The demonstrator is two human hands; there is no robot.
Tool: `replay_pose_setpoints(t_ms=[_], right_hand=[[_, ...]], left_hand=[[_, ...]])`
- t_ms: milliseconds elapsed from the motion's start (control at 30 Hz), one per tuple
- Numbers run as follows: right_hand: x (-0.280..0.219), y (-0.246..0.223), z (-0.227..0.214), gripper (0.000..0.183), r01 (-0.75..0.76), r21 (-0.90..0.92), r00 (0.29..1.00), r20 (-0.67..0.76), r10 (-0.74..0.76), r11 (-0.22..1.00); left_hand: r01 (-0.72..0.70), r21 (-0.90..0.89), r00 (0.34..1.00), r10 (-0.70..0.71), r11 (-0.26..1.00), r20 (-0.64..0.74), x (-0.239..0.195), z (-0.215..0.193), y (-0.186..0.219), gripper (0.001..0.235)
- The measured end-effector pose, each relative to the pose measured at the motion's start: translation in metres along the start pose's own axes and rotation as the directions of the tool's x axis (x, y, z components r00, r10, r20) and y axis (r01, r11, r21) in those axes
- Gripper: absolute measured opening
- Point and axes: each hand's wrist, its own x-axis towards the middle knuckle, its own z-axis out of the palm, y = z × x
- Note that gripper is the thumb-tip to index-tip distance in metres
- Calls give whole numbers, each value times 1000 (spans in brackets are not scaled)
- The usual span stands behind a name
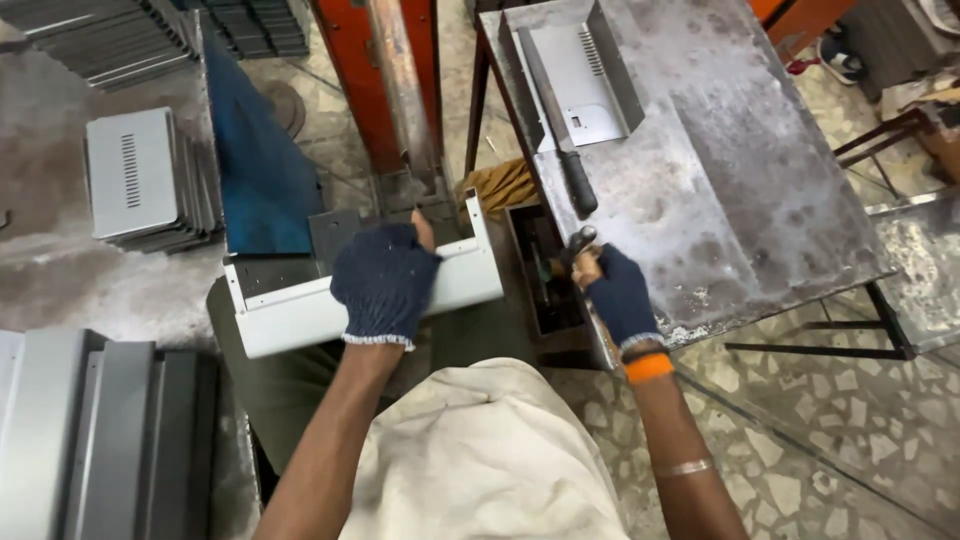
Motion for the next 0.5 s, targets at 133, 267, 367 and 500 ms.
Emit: replay_pose_setpoints(t_ms=[133, 267, 367, 500], right_hand=[[41, 58, 1, 75, -144, -453, 982, -177, 69, 880], [48, 77, -14, 61, -37, -536, 990, -135, -42, 844], [3, -9, -37, 42, 171, -114, 969, -162, -188, 979], [-22, -27, -84, 58, 332, 279, 933, -237, -270, 901]], left_hand=[[-17, -24, 998, 18, 1000, 55, -16, -28, 26, 49], [101, -123, 918, -44, 987, 395, -27, -60, 60, 77], [120, -196, 863, -5, 973, 505, -40, -70, 89, 75], [-135, -603, 851, 404, 786, 336, -54, -62, 126, 59]])
